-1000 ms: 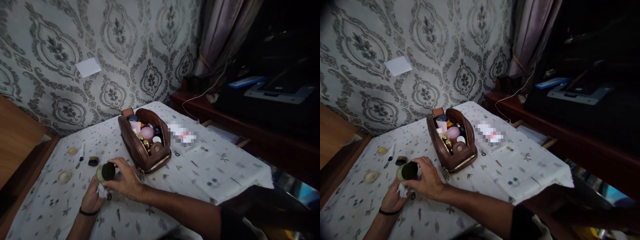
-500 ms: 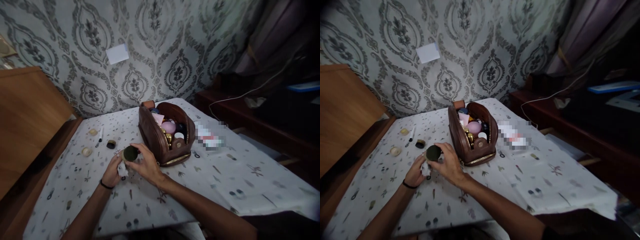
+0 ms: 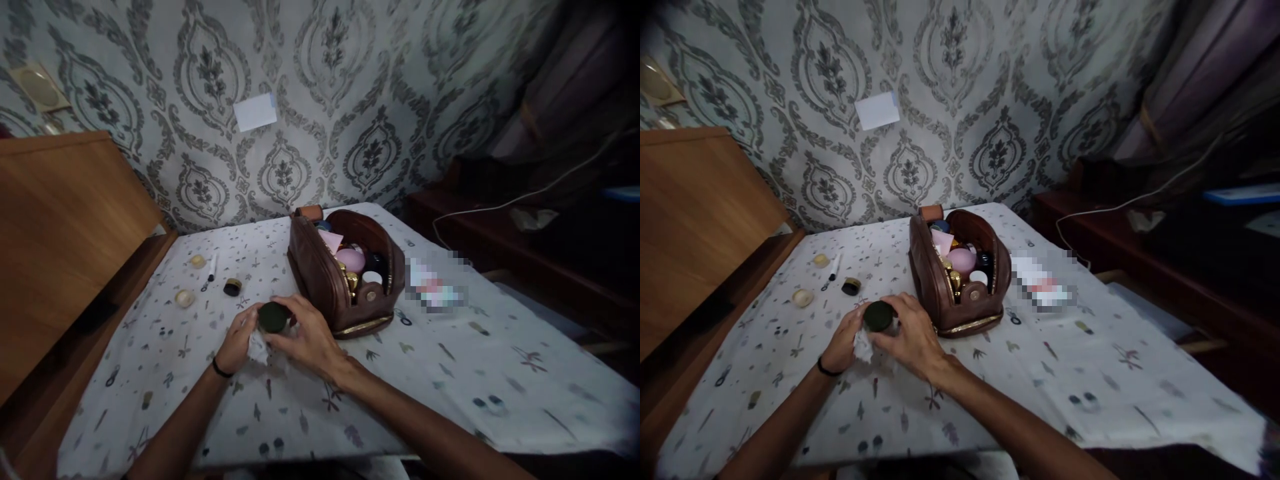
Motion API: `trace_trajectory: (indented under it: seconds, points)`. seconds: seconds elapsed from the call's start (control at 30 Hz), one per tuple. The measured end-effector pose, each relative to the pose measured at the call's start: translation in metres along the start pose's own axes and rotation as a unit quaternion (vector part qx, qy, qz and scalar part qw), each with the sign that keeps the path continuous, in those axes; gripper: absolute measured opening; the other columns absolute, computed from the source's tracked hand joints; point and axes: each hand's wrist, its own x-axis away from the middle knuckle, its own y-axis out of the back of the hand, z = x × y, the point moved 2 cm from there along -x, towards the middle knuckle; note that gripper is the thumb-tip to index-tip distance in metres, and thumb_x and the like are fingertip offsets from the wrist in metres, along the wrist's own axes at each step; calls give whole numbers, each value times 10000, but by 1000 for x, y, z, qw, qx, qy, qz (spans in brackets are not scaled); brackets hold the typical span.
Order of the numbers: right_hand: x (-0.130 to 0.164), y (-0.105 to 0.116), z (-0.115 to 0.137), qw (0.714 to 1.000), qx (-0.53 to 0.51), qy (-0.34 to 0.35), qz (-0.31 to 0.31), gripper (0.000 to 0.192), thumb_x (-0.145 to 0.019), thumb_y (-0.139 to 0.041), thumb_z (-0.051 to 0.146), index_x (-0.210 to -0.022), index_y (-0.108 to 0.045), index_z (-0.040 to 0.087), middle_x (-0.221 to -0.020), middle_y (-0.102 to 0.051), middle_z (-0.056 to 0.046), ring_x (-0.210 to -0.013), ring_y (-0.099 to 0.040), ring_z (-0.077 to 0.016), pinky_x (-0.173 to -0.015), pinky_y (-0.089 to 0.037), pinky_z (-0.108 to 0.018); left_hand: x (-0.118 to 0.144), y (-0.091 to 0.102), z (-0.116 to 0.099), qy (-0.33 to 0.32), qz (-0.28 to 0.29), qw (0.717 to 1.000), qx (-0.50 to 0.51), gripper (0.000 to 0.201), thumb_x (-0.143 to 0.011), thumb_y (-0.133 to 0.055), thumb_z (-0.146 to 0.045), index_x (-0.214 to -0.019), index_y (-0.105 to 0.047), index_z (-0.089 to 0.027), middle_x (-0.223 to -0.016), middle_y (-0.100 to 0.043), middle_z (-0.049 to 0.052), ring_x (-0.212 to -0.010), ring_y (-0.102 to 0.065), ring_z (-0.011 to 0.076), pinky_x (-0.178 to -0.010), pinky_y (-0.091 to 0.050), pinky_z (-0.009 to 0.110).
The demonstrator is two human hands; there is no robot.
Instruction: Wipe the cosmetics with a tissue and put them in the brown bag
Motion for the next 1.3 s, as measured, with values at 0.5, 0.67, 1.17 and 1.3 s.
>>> trace_trajectory:
  seconds: [0.5, 0.67, 1.17, 1.3]
  points:
    - [-7, 155, 16, 984, 26, 7, -173, 505, -823, -752, 448, -1265, -642, 230, -1168, -696, -79, -1046, -665, -246, -884, -543, -361, 7, -13, -17, 66, 103, 992, 6, 517, -832, -649, -634, -963, -716, -138, -675, -609, 19, -501, -550, 122, -471, -419, 223]
    - [-23, 179, -9, 975, 166, -17, -147, 502, -800, -748, 341, -1271, -638, 205, -1211, -703, -93, -1105, -658, -274, -942, -517, -407, 6, -14, -18, 67, 103, 992, -16, 556, -797, -660, -671, -935, -724, -137, -652, -599, 18, -517, -549, 137, -502, -441, 241]
    - [-52, 184, -18, 918, 392, -46, -45, 360, -839, -726, 234, -1180, -650, 146, -1101, -702, -130, -1037, -578, -294, -899, -427, -407, 10, -25, -22, 105, 59, 993, -10, 602, -700, -701, -735, -863, -735, -157, -624, -588, 6, -467, -511, 137, -504, -417, 272]
    - [-70, 178, -20, 888, 459, -43, -8, 307, -865, -691, 237, -1143, -658, 110, -1096, -708, -163, -1064, -560, -328, -881, -400, -419, 7, -23, -19, 102, 64, 993, -11, 606, -702, -697, -738, -865, -738, -156, -616, -588, 3, -454, -506, 139, -504, -423, 279]
